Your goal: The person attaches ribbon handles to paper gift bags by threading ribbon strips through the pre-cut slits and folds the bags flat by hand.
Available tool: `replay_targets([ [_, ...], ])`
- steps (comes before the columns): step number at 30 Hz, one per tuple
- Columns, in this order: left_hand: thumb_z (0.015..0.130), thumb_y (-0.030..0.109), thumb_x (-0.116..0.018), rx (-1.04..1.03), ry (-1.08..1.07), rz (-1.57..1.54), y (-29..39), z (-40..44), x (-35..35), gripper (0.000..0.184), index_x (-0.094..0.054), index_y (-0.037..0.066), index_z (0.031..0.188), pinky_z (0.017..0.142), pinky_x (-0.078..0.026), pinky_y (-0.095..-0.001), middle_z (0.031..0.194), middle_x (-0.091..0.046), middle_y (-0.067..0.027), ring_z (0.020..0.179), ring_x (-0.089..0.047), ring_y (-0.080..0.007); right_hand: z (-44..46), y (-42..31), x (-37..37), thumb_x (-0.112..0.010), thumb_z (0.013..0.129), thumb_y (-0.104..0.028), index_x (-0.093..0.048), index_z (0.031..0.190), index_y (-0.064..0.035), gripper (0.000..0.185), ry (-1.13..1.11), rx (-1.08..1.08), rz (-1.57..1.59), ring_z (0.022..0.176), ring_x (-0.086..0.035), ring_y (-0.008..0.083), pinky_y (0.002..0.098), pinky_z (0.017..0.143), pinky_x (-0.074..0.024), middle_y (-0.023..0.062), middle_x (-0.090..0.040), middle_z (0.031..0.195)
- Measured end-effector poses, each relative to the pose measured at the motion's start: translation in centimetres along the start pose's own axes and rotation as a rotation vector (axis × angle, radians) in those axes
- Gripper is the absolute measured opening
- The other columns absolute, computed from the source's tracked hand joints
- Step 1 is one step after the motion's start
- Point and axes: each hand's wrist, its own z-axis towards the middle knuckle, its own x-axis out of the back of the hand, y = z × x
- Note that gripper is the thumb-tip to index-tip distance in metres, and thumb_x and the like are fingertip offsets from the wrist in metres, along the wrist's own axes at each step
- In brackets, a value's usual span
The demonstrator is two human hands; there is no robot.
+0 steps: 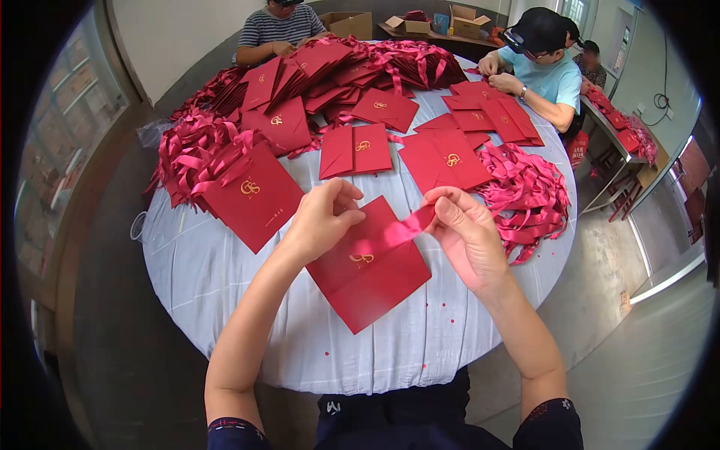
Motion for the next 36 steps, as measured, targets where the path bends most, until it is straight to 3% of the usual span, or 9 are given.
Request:
replay_targets([
  [5, 0.083, -0.003, -0.061, -0.037, -0.105, -0.017, 2.8, -1.4, 1.1, 0.014, -0.064, -0.005, 0.097, 0.073, -0.051, -0.0238, 0.083, -0.066, -0.004, 0.078, -0.061, -0.0073, -1.7, -1.7, -2.3, -0.058, 0.094, -0.012, -0.055, 0.111, -0.0002, 0.02, -0.134, 0.13, -0.137, 0.086, -0.064, 0.0183, 0.0306, 0.081, -0.0507, 0.0148, -0.066, 0.098],
  [7, 0.083, -0.005, -0.06, -0.093, -0.104, -0.022, 3.8, -2.0, 1.1, 0.012, -0.063, -0.006, 0.095, 0.073, -0.05, -0.0242, 0.082, -0.065, -0.004, 0.076, -0.06, -0.0077, -2.6, -2.4, -2.8, -0.056, 0.095, -0.009, -0.054, 0.107, 0.0022, 0.017, -0.127, -0.04, -0.447, 0.085, -0.065, 0.0167, 0.0266, 0.079, -0.0507, 0.014, -0.067, 0.091],
  [8, 0.083, -0.005, -0.06, -0.091, -0.107, -0.027, 4.1, -2.3, 1.1, 0.012, -0.063, -0.006, 0.095, 0.073, -0.05, -0.0242, 0.082, -0.065, -0.004, 0.076, -0.06, -0.0077, -2.9, -1.6, -3.1, -0.056, 0.094, -0.006, -0.053, 0.109, 0.0048, 0.019, -0.072, 0.05, -0.506, 0.079, -0.066, 0.0145, 0.0233, 0.075, -0.0509, 0.0125, -0.067, 0.088],
  [10, 0.082, -0.003, -0.059, -0.126, -0.116, 0.02, 4.6, -2.8, 1.1, 0.014, -0.064, -0.006, 0.095, 0.071, -0.052, -0.0299, 0.083, -0.069, -0.0128, 0.078, -0.067, -0.017, -3.0, -1.0, -2.8, -0.058, 0.093, -0.005, -0.054, 0.109, 0.0053, 0.019, -0.056, 0.029, -0.549, 0.078, -0.065, 0.0134, 0.0226, 0.073, -0.051, 0.0115, -0.067, 0.088],
  [16, 0.084, -0.001, -0.057, -0.169, -0.146, -0.011, 5.2, -3.5, 0.9, 0.015, -0.063, -0.006, 0.097, 0.07, -0.051, -0.03, 0.08, -0.067, -0.0138, 0.076, -0.065, -0.0168, -3.2, -1.1, -3.6, -0.06, 0.093, -0.007, -0.059, 0.098, 0.0051, 0.013, 0.045, -0.026, -0.651, 0.08, -0.065, 0.0103, 0.021, 0.07, -0.0514, 0.0081, -0.067, 0.089],
  [20, 0.085, 0.0, -0.057, -0.183, -0.167, 0.001, 5.1, -3.8, 0.7, 0.017, -0.063, -0.007, 0.1, 0.071, -0.05, -0.0294, 0.081, -0.068, -0.0143, 0.076, -0.064, -0.016, -3.2, -0.9, -3.8, -0.06, 0.093, -0.007, -0.06, 0.096, 0.0035, 0.011, 0.042, -0.034, -0.769, 0.074, -0.06, 0.0056, 0.0189, 0.065, -0.0482, 0.0032, -0.064, 0.082],
  [22, 0.086, -0.003, -0.057, -0.174, -0.165, -0.002, 5.2, -3.8, 0.6, 0.017, -0.064, -0.008, 0.101, 0.074, -0.05, -0.0249, 0.082, -0.066, -0.006, 0.077, -0.058, -0.0082, -3.2, -1.1, -3.9, -0.06, 0.093, -0.008, -0.06, 0.095, 0.0031, 0.011, 0.042, -0.04, -0.802, 0.071, -0.058, 0.0039, 0.018, 0.062, -0.0463, 0.0014, -0.062, 0.079],
  [27, 0.087, -0.001, -0.057, -0.094, -0.229, -0.046, 5.6, -3.7, 0.9, 0.018, -0.064, -0.007, 0.102, 0.076, -0.05, -0.0252, 0.085, -0.067, -0.0064, 0.08, -0.06, -0.0085, -3.1, -1.1, -4.3, -0.062, 0.092, -0.009, -0.06, 0.09, 0.0021, 0.011, 0.049, 0.026, -0.926, 0.064, -0.051, 0.0009, 0.017, 0.055, -0.0407, -0.0026, -0.059, 0.072],
  [36, 0.089, -0.004, -0.052, -0.122, -0.27, -0.115, 5.0, -3.4, 1.1, 0.022, -0.063, -0.007, 0.107, 0.082, -0.05, -0.0261, 0.094, -0.068, -0.0086, 0.087, -0.063, -0.0118, -2.6, -1.5, -5.0, -0.065, 0.088, -0.008, -0.062, 0.083, 0.0026, 0.012, -0.005, 0.155, -1.23, 0.051, -0.052, 0.0041, 0.0227, 0.046, -0.041, 0.0032, -0.059, 0.061],
])
